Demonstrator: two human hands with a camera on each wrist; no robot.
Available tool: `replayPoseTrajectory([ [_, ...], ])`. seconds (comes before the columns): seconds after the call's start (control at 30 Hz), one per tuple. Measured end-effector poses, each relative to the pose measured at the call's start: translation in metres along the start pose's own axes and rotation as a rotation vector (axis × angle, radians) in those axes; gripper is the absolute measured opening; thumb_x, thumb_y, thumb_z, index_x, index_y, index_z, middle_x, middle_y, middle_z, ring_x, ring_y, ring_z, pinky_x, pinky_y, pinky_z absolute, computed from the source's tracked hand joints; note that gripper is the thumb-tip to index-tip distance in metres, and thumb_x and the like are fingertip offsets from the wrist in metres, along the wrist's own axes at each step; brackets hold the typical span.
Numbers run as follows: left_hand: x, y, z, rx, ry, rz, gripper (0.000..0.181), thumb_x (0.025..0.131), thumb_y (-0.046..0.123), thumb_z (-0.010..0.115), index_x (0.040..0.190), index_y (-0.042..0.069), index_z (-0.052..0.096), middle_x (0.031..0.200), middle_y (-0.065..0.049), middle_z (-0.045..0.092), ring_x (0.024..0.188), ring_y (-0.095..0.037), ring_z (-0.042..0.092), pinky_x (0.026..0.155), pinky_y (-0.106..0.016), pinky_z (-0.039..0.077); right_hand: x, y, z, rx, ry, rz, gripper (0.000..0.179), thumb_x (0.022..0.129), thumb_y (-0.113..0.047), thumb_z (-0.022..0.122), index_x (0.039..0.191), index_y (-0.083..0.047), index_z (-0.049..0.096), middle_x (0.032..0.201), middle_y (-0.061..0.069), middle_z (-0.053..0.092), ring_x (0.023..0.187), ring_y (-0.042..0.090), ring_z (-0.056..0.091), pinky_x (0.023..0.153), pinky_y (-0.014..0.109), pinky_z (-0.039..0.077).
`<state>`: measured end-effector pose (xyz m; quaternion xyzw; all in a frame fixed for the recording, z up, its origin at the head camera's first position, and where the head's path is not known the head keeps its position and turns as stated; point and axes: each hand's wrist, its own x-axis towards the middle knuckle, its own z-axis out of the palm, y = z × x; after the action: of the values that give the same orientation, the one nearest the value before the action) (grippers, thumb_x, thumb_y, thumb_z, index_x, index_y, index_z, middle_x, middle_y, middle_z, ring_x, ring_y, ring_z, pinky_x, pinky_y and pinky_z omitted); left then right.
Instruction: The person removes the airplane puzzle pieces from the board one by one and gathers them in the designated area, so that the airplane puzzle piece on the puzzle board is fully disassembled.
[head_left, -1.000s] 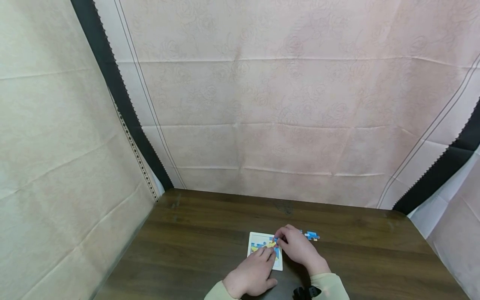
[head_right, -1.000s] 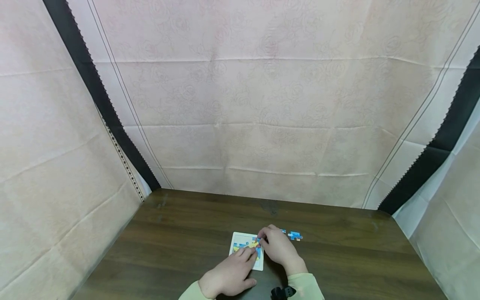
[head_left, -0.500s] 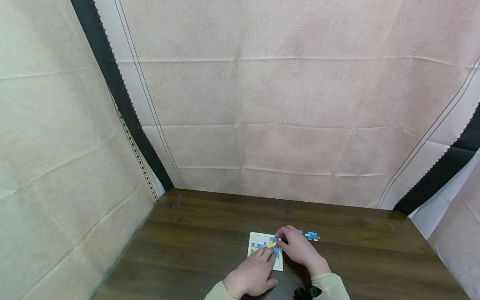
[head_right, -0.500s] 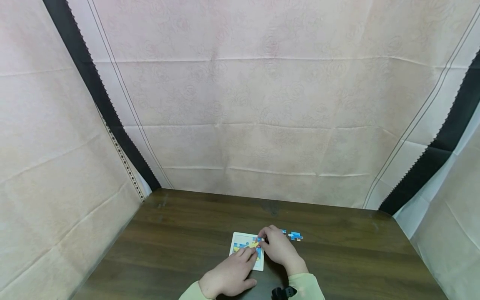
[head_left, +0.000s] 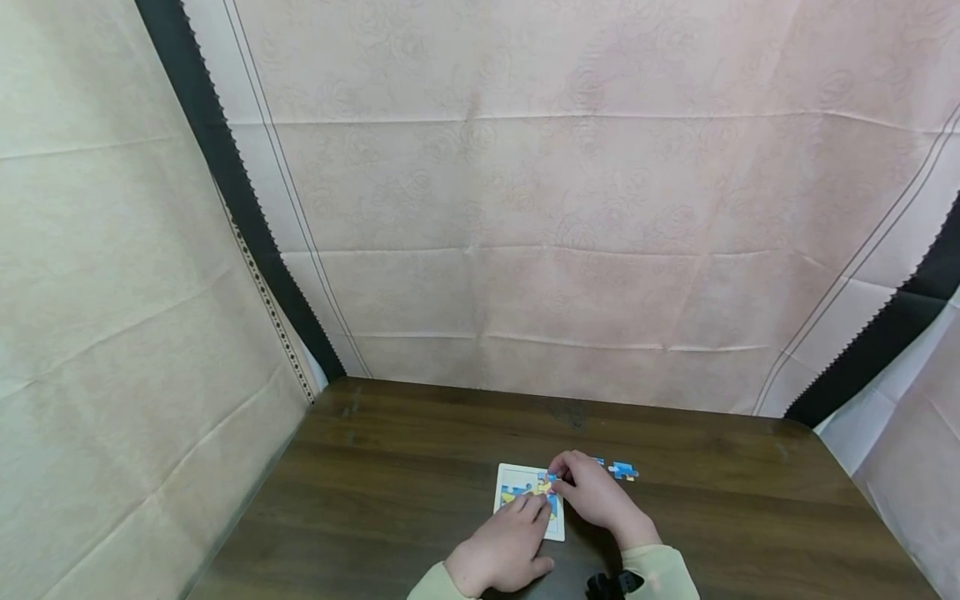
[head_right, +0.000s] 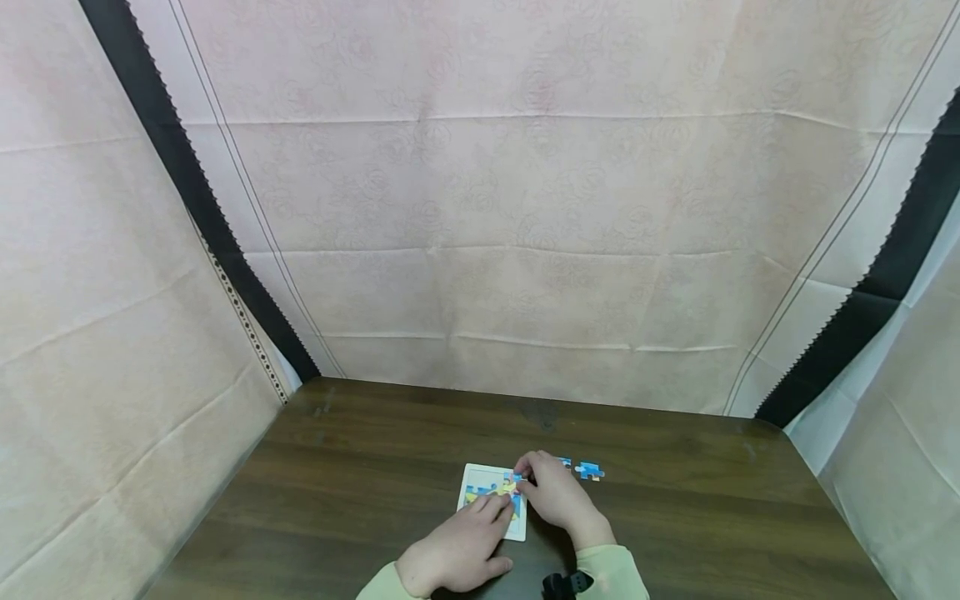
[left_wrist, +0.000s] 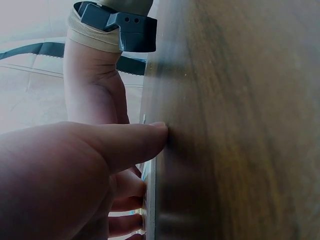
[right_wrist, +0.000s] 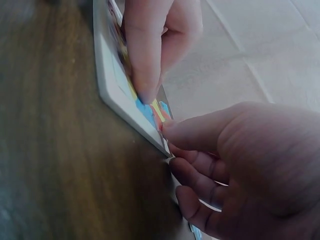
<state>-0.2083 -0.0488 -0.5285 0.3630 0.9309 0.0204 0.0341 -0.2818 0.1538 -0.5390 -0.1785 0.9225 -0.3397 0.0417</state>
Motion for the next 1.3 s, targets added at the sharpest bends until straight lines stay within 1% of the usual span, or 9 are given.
replayPoseTrajectory([
  [0.13, 0.0002, 0.0000, 0.0000, 0.000, 0.001, 0.003, 0.071, 0.104, 0.048, 0.066, 0.158, 0.004, 0.051, 0.159, -0.003, 0.046, 0.148, -0.018, 0.039, 0.121, -0.029, 0.035, 0.0013, 0.0018, 0.0006, 0.016, 0.012, 0.007, 0.011, 0.101, -0.007, 0.073, 0.111, -0.012, 0.072, 0.097, -0.003, 0.062, 0.089, 0.016, 0.057, 0.082, 0.041, 0.053],
  [0.27, 0.0011, -0.0005, -0.0005, -0.009, -0.013, 0.005, 0.070, 0.105, 0.049, 0.065, 0.158, 0.005, 0.050, 0.160, -0.003, 0.045, 0.149, -0.018, 0.039, 0.121, -0.029, 0.035, 0.0015, 0.0036, 0.0001, 0.017, 0.016, 0.006, 0.011, 0.101, -0.009, 0.073, 0.111, -0.014, 0.073, 0.096, -0.004, 0.061, 0.087, 0.015, 0.057, 0.080, 0.039, 0.052],
  [0.57, 0.0014, -0.0014, -0.0009, -0.018, -0.027, 0.002, 0.070, 0.106, 0.049, 0.064, 0.159, 0.005, 0.050, 0.160, -0.001, 0.045, 0.149, -0.017, 0.038, 0.121, -0.029, 0.035, -0.0013, 0.0025, -0.0015, 0.056, 0.014, -0.007, 0.009, 0.101, -0.009, 0.073, 0.109, -0.015, 0.072, 0.097, -0.003, 0.062, 0.089, 0.017, 0.057, 0.081, 0.041, 0.052],
  [0.67, 0.0014, -0.0014, -0.0010, -0.015, -0.029, 0.003, 0.070, 0.106, 0.049, 0.064, 0.159, 0.006, 0.049, 0.160, -0.001, 0.045, 0.149, -0.017, 0.038, 0.121, -0.029, 0.035, -0.0019, 0.0016, -0.0021, 0.069, 0.007, -0.007, 0.008, 0.102, -0.010, 0.073, 0.109, -0.014, 0.072, 0.096, -0.003, 0.063, 0.087, 0.017, 0.057, 0.080, 0.040, 0.052],
  [0.93, 0.0007, -0.0011, -0.0029, -0.004, -0.020, 0.010, 0.071, 0.106, 0.050, 0.064, 0.159, 0.005, 0.050, 0.158, -0.001, 0.045, 0.149, -0.017, 0.038, 0.121, -0.030, 0.034, -0.0035, 0.0000, -0.0038, 0.123, -0.025, -0.031, 0.009, 0.103, -0.014, 0.072, 0.111, -0.012, 0.070, 0.093, -0.002, 0.063, 0.083, 0.019, 0.058, 0.071, 0.032, 0.049],
  [1.17, 0.0011, -0.0014, -0.0017, -0.013, -0.032, 0.008, 0.071, 0.106, 0.049, 0.064, 0.159, 0.006, 0.049, 0.157, 0.000, 0.045, 0.148, -0.016, 0.038, 0.122, -0.029, 0.033, -0.0030, 0.0023, -0.0032, 0.130, -0.032, -0.036, 0.010, 0.103, -0.014, 0.073, 0.112, -0.013, 0.069, 0.092, -0.002, 0.062, 0.081, 0.019, 0.057, 0.069, 0.032, 0.048],
  [1.3, 0.0010, -0.0016, -0.0016, -0.012, -0.024, 0.014, 0.071, 0.106, 0.049, 0.064, 0.158, 0.004, 0.050, 0.155, 0.000, 0.046, 0.147, -0.016, 0.039, 0.121, -0.029, 0.035, -0.0029, 0.0026, -0.0031, 0.122, -0.039, -0.047, 0.016, 0.099, -0.014, 0.078, 0.113, -0.013, 0.070, 0.092, -0.003, 0.062, 0.081, 0.019, 0.057, 0.069, 0.031, 0.048],
])
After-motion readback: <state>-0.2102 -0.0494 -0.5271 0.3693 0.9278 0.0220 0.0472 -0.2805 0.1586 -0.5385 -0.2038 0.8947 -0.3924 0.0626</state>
